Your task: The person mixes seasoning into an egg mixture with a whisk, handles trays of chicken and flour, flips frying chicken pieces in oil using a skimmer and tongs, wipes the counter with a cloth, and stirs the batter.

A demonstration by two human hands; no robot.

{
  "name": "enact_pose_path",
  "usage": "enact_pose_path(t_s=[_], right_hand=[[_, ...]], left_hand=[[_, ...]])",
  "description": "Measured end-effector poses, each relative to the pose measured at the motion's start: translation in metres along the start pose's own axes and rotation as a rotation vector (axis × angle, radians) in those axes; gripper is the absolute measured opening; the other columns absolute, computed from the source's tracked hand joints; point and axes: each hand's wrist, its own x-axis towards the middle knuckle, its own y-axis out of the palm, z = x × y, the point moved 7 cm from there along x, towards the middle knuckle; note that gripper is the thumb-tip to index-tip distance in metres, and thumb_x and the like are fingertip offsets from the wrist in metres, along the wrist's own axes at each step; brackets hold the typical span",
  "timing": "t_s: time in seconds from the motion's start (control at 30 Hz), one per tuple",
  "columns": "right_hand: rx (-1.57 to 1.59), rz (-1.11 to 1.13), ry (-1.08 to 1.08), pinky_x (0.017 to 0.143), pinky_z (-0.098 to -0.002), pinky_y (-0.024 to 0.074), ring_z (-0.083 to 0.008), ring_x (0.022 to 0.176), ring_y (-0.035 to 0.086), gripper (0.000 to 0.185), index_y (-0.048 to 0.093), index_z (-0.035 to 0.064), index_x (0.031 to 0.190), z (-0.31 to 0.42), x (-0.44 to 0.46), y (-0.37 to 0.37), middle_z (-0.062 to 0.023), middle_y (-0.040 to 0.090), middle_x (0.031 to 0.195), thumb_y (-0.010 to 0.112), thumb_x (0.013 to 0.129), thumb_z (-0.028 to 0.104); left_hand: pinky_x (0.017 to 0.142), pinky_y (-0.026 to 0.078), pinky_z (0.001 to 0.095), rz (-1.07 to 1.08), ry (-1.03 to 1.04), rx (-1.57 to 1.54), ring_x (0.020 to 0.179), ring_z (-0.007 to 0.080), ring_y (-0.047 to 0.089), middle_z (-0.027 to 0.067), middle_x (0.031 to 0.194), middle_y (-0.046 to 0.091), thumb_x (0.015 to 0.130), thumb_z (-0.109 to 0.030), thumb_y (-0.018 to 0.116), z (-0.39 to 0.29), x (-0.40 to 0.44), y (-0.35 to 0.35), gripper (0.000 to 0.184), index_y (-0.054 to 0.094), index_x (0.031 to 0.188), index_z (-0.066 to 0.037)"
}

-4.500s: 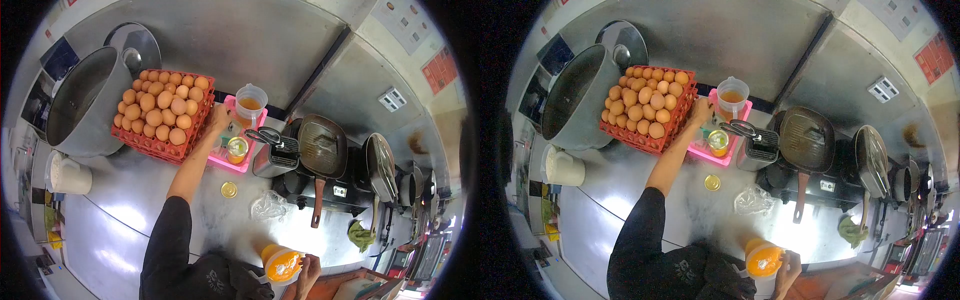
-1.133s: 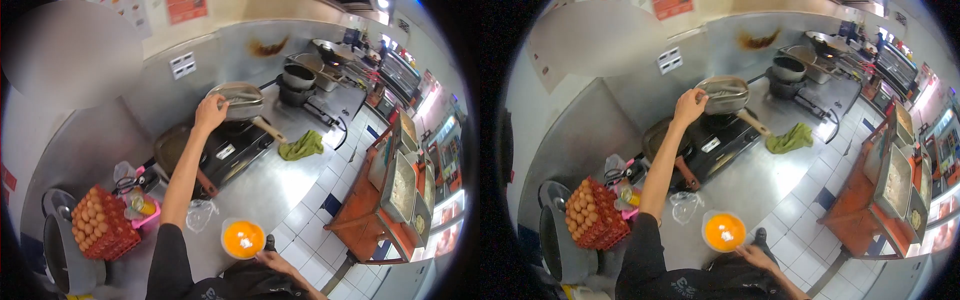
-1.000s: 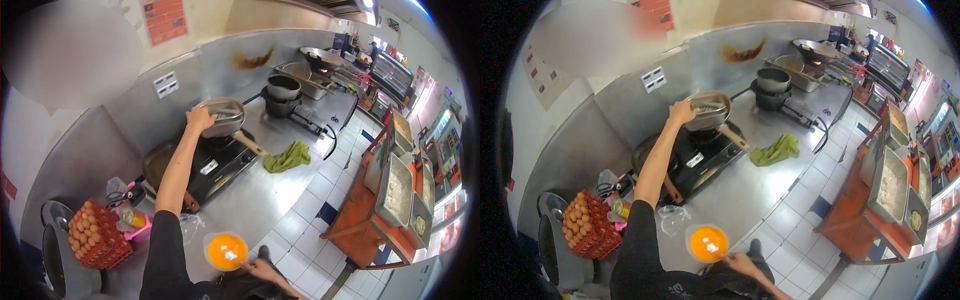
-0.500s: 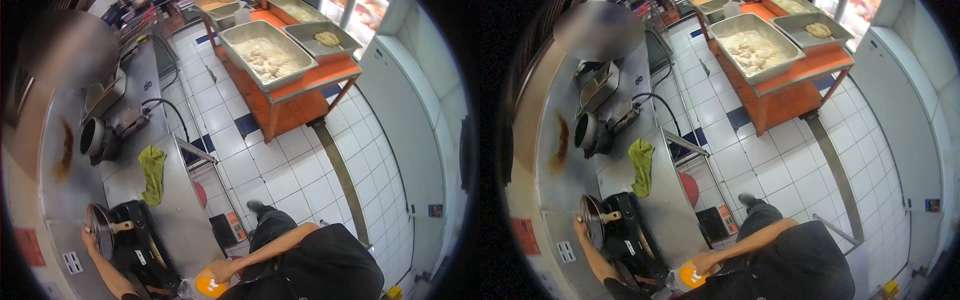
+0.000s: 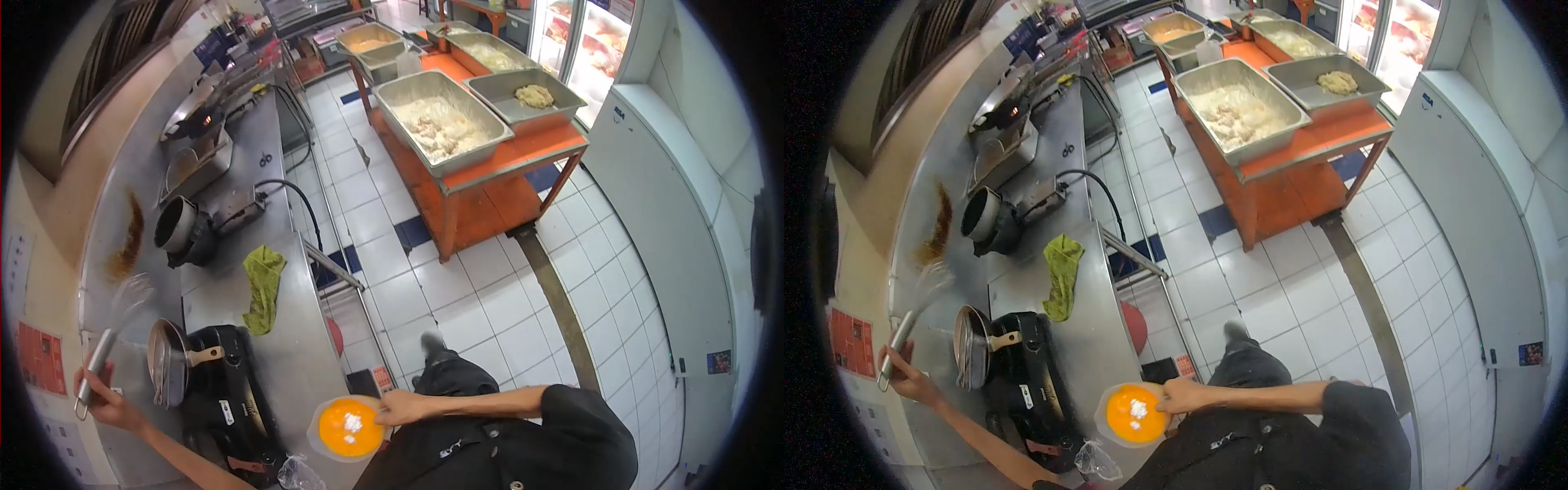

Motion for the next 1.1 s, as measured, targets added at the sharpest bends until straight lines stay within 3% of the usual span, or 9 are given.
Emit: enact_pose_path(t_s=[0.2, 0.3, 0.37, 0.53, 0.63, 0.7, 0.83, 0.9, 1.1], right_hand=[[0.167, -0.315, 0.155, 0.066, -0.0392, 0.0499, -0.0326, 0.066, 0.065, 0.046, 0.064, -0.0073, 0.079, -0.057, -0.075, -0.099, -0.0229, 0.062, 0.066, 0.059, 0.079, 0.038], [0.193, -0.614, 0.256, 0.062, -0.0359, 0.0484, -0.022, 0.058, 0.06, 0.043, 0.065, -0.0077, 0.079, -0.1, -0.122, -0.158, -0.0165, 0.06, 0.06, 0.059, 0.08, 0.035], [0.26, -0.724, 0.254, 0.062, -0.0397, 0.0472, -0.027, 0.058, 0.062, 0.045, 0.062, -0.0087, 0.075, -0.124, -0.151, -0.192, -0.0208, 0.058, 0.06, 0.059, 0.079, 0.036], [0.35, -0.957, 0.379, 0.06, -0.0417, 0.0459, -0.0277, 0.057, 0.062, 0.045, 0.06, -0.009, 0.071, -0.191, -0.23, -0.284, -0.0226, 0.056, 0.058, 0.059, 0.079, 0.035], [0.397, -1.075, 0.4, 0.055, -0.0342, 0.0439, -0.0153, 0.054, 0.055, 0.039, 0.062, -0.0063, 0.069, -0.228, -0.274, -0.335, -0.0127, 0.058, 0.056, 0.059, 0.08, 0.031], [0.456, -1.104, 0.384, 0.054, -0.0316, 0.0428, -0.013, 0.055, 0.054, 0.036, 0.062, -0.006, 0.068, -0.249, -0.298, -0.362, -0.0101, 0.059, 0.056, 0.059, 0.08, 0.028], [0.622, -1.283, 0.286, 0.049, -0.0246, 0.0344, -0.0068, 0.051, 0.048, 0.03, 0.062, -0.0026, 0.061, -0.278, -0.327, -0.41, -0.0021, 0.057, 0.055, 0.06, 0.082, 0.019], [0.683, -1.381, 0.205, 0.047, -0.0231, 0.0288, -0.0048, 0.048, 0.043, 0.031, 0.061, -0.0006, 0.058, -0.297, -0.335, -0.431, -0.0001, 0.055, 0.054, 0.061, 0.082, 0.019], [0.734, -1.473, 0.22, 0.048, -0.0236, 0.0301, -0.0057, 0.049, 0.043, 0.03, 0.058, 0.0017, 0.059, -0.339, -0.341, -0.478, 0.0008, 0.052, 0.055, 0.057, 0.085, 0.018]], left_hand=[[0.049, 0.054, 0.0283, 0.642, -0.211, -0.645, 0.062, 0.0191, 0.062, 0.0205, 0.091, 0.063, 0.095, -0.021, 0.052, -0.181, -0.127, 0.147, 0.026, 0.045, 0.105, 0.002], [0.054, 0.053, 0.0264, 0.979, -0.216, -0.831, 0.062, 0.0168, 0.063, 0.0169, 0.089, 0.065, 0.087, -0.008, 0.063, -0.25, -0.206, 0.233, 0.018, 0.053, 0.099, 0.002], [0.057, 0.053, 0.0255, 1.196, -0.151, -0.785, 0.063, 0.0164, 0.065, 0.0131, 0.087, 0.066, 0.084, -0.005, 0.067, -0.312, -0.24, 0.282, 0.013, 0.059, 0.092, 0.001], [0.055, 0.051, 0.0248, 1.191, 0.032, -0.867, 0.059, 0.0185, 0.066, 0.0101, 0.087, 0.067, 0.083, -0.013, 0.07, -0.415, -0.331, 0.399, 0.018, 0.063, 0.096, -0.003], [0.069, 0.053, 0.0313, 1.464, -0.115, -0.697, 0.077, 0.0221, 0.067, 0.0098, 0.093, 0.068, 0.083, -0.02, 0.069, -0.457, -0.378, 0.457, 0.021, 0.064, 0.099, -0.007], [0.087, 0.048, 0.0381, 1.613, 0.143, -0.638, 0.099, 0.0248, 0.062, 0.0102, 0.103, 0.066, 0.083, -0.022, 0.068, -0.496, -0.397, 0.478, 0.027, 0.063, 0.105, -0.008], [0.095, 0.041, 0.0362, 1.52, 0.237, -0.792, 0.113, 0.0199, 0.053, 0.0078, 0.107, 0.065, 0.082, -0.017, 0.066, -0.524, -0.407, 0.511, 0.034, 0.062, 0.115, -0.007], [0.091, 0.044, 0.0347, 1.52, -0.026, -0.959, 0.107, 0.0201, 0.057, 0.0082, 0.109, 0.064, 0.081, -0.013, 0.064, -0.508, -0.397, 0.544, 0.034, 0.062, 0.115, -0.008], [0.081, 0.047, 0.0378, 0.822, -0.517, -0.295, 0.091, 0.0258, 0.059, 0.0116, 0.098, 0.063, 0.081, -0.021, 0.068, -0.337, -0.377, 0.67, 0.031, 0.063, 0.107, -0.004]])
